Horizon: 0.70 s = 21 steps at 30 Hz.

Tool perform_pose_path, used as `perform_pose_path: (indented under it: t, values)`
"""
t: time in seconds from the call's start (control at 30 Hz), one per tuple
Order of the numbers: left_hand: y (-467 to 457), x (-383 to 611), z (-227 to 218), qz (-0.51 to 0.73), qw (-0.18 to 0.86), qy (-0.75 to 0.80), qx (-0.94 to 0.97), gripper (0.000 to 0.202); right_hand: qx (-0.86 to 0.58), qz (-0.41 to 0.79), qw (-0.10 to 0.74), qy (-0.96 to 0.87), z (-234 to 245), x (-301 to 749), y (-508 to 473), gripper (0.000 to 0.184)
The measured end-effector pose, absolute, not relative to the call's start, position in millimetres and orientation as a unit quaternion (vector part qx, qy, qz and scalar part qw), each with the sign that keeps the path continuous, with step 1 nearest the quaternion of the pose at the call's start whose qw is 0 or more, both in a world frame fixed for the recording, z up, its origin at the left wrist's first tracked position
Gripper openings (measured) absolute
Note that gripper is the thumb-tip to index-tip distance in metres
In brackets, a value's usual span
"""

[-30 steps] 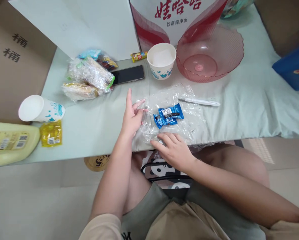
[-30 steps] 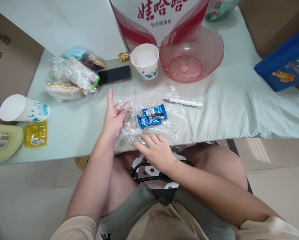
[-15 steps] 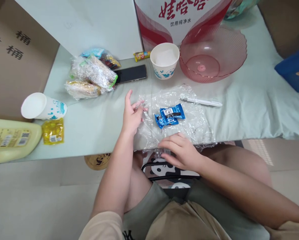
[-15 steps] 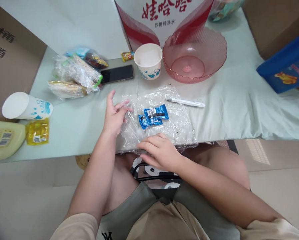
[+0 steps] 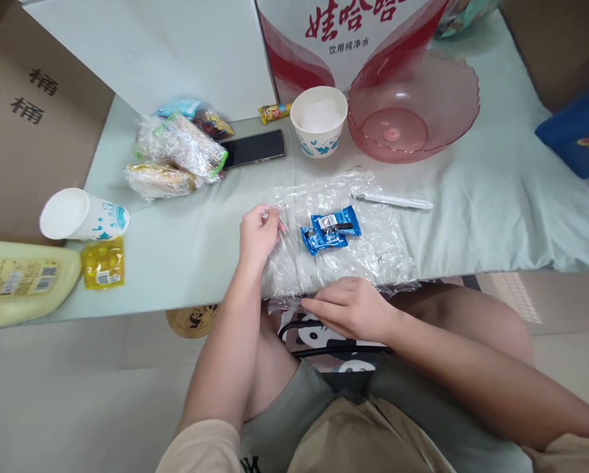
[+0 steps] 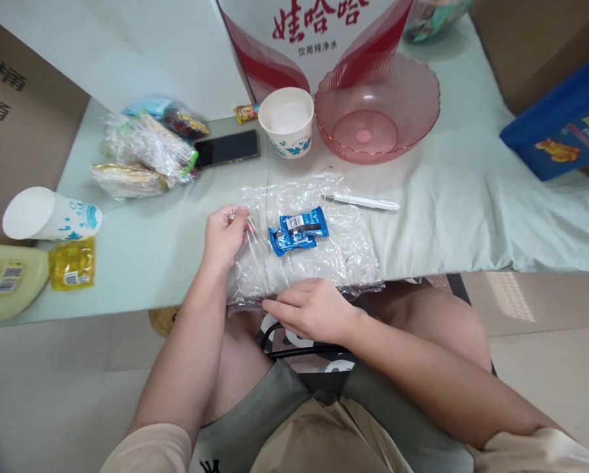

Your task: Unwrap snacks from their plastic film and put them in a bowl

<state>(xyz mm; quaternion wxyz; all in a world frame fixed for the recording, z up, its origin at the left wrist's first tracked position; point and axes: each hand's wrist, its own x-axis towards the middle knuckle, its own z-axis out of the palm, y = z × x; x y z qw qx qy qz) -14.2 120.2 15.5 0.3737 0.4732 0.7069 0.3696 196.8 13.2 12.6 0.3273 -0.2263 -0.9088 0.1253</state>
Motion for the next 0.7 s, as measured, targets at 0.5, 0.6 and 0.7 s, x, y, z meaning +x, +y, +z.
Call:
perform_pose_path:
  t: [0.5,0.6,0.7]
  values:
    - [112.7,2.6,49.5,0.377,0.724,0.480,0.320,0.028,-0.474,0.131,0.233,-0.839,15.7,216.3,79.5,0.063]
    - [113.7,2.6,50.7,0.354,0.767,0.437,0.308,0.027,-0.480,0.188,0.226,-0.827,13.3,219.5,86.5,0.063]
    - [117.3,1.1,51.0,0.366,0.762,0.455,0.280,0.028,-0.455,0.246,0.280,-0.809,16.2,226.6,88.4,0.054]
